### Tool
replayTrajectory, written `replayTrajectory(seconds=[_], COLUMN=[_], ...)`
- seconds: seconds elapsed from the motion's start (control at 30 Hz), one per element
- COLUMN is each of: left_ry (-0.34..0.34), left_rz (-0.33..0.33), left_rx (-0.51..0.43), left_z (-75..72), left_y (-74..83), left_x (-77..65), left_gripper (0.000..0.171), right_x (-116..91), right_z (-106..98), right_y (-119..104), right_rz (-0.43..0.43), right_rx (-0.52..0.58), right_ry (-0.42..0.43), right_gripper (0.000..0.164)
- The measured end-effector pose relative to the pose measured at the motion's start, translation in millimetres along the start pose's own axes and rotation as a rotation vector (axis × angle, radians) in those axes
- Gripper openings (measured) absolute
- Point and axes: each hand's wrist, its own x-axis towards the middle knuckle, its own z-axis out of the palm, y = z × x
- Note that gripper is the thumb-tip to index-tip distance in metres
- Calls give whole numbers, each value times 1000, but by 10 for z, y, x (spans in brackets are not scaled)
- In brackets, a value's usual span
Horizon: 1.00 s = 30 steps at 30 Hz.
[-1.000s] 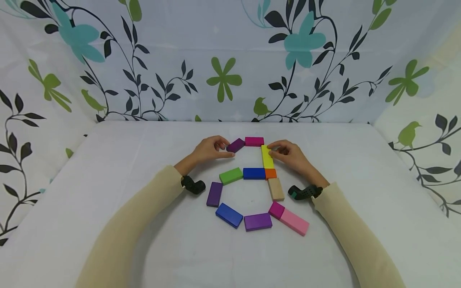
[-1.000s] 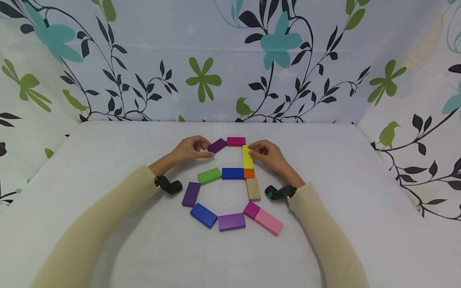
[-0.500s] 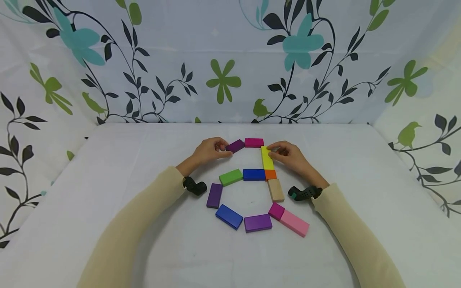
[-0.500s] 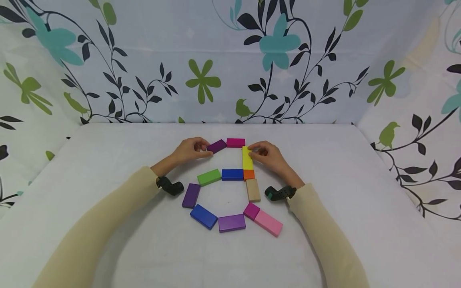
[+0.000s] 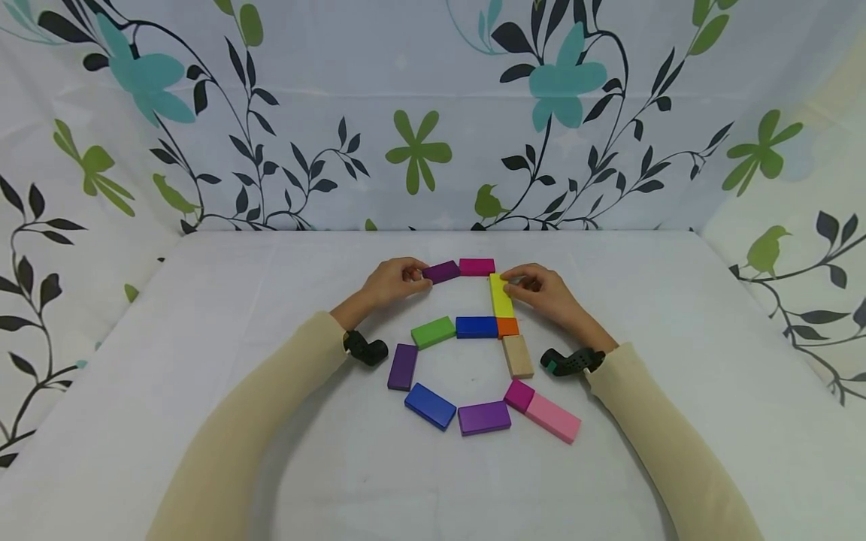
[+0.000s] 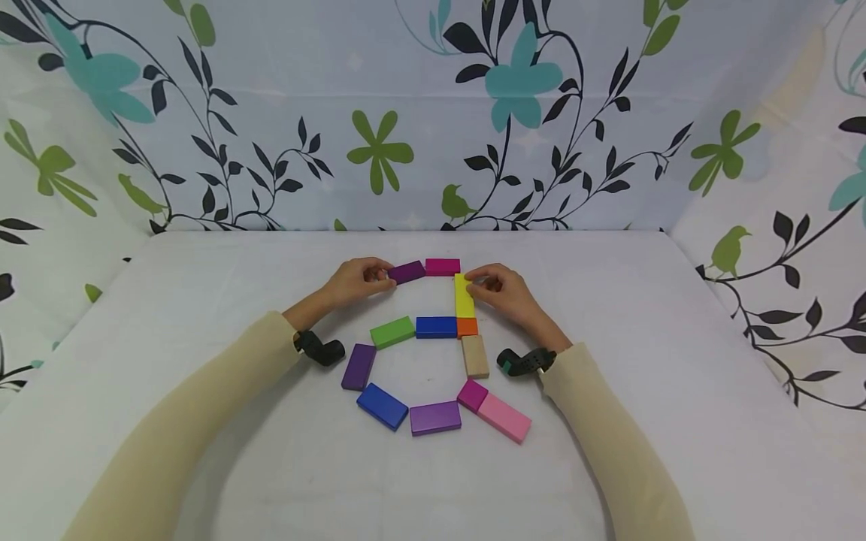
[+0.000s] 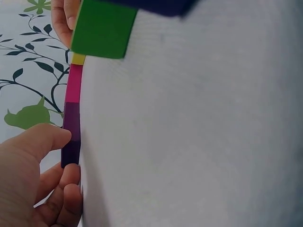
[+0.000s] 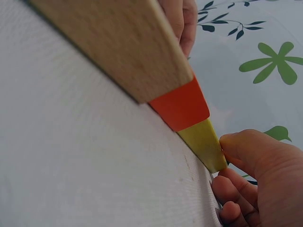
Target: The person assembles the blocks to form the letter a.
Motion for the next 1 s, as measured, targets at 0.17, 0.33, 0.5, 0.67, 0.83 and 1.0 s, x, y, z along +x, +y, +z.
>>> replayTrajectory(seconds=[0.17,0.33,0.5,0.67,0.83,1.0], left_ry=[-5,-4,-23,-47,-67,-93], left_rz=[1,9,34,59,56,50], left_rx=[0,2,10,-22,-41,-73], left_z=[-1,-8,-31,-63,-92,-124], left_y=[7,-9,-44,-74,-85,-75], left_x=[9,9,-24,-52,-61,-86], left_gripper=[38,39,48,53,51,48], right_x=[9,25,34,33,23,33], right_z=[7,8,15,-10,-57,-103], right_y=[9,-10,-20,-32,-29,-9], right_rz=[-23,4,23,22,35,63], right_rx=[6,8,2,-11,-20,8], right_ry=[12,-8,-26,-17,-16,-15], right_gripper=[32,32,31,31,33,35])
